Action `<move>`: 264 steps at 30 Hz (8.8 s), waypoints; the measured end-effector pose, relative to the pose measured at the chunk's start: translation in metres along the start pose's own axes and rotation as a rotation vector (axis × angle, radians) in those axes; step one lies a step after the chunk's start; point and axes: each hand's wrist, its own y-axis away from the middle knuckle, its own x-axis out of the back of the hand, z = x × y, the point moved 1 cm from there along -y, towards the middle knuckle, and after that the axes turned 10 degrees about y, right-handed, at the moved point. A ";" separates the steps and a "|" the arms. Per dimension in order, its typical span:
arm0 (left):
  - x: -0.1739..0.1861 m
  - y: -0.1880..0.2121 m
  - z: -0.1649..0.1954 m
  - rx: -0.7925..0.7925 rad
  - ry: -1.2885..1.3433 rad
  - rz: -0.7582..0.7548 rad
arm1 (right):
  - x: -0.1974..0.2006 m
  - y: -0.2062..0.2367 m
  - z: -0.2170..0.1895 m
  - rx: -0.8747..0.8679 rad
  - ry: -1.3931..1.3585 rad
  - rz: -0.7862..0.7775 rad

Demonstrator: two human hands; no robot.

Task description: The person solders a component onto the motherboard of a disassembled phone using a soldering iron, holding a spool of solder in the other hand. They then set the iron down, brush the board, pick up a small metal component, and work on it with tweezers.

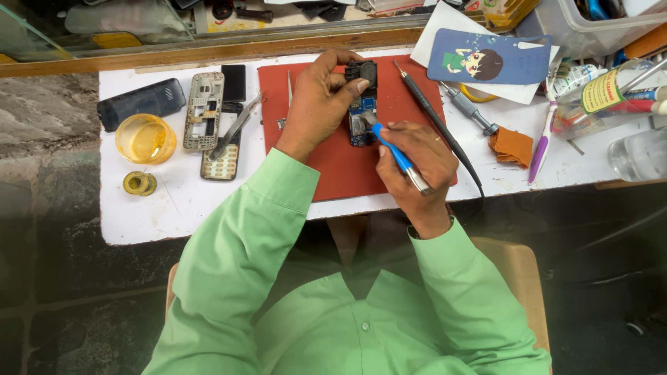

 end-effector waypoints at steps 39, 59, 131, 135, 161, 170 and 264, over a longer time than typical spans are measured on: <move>-0.001 0.000 -0.002 0.014 0.008 0.005 | 0.006 0.016 0.012 -0.296 -0.520 0.094; 0.000 0.001 -0.002 0.017 -0.004 0.020 | -0.001 0.006 0.000 -0.071 -0.011 0.058; -0.032 0.093 0.019 -0.257 -0.920 0.023 | -0.016 -0.008 0.003 -0.128 0.006 -0.090; -0.031 0.093 0.019 -0.247 -0.924 0.007 | -0.016 -0.009 0.003 -0.096 0.040 -0.116; -0.031 0.094 0.016 -0.240 -0.929 0.017 | -0.016 -0.003 0.005 -0.247 -0.025 -0.051; -0.030 0.094 0.016 -0.243 -0.930 0.010 | -0.014 -0.001 0.006 -0.210 -0.003 -0.029; -0.031 0.094 0.018 -0.271 -0.941 0.027 | -0.017 -0.004 0.002 -0.091 0.093 -0.031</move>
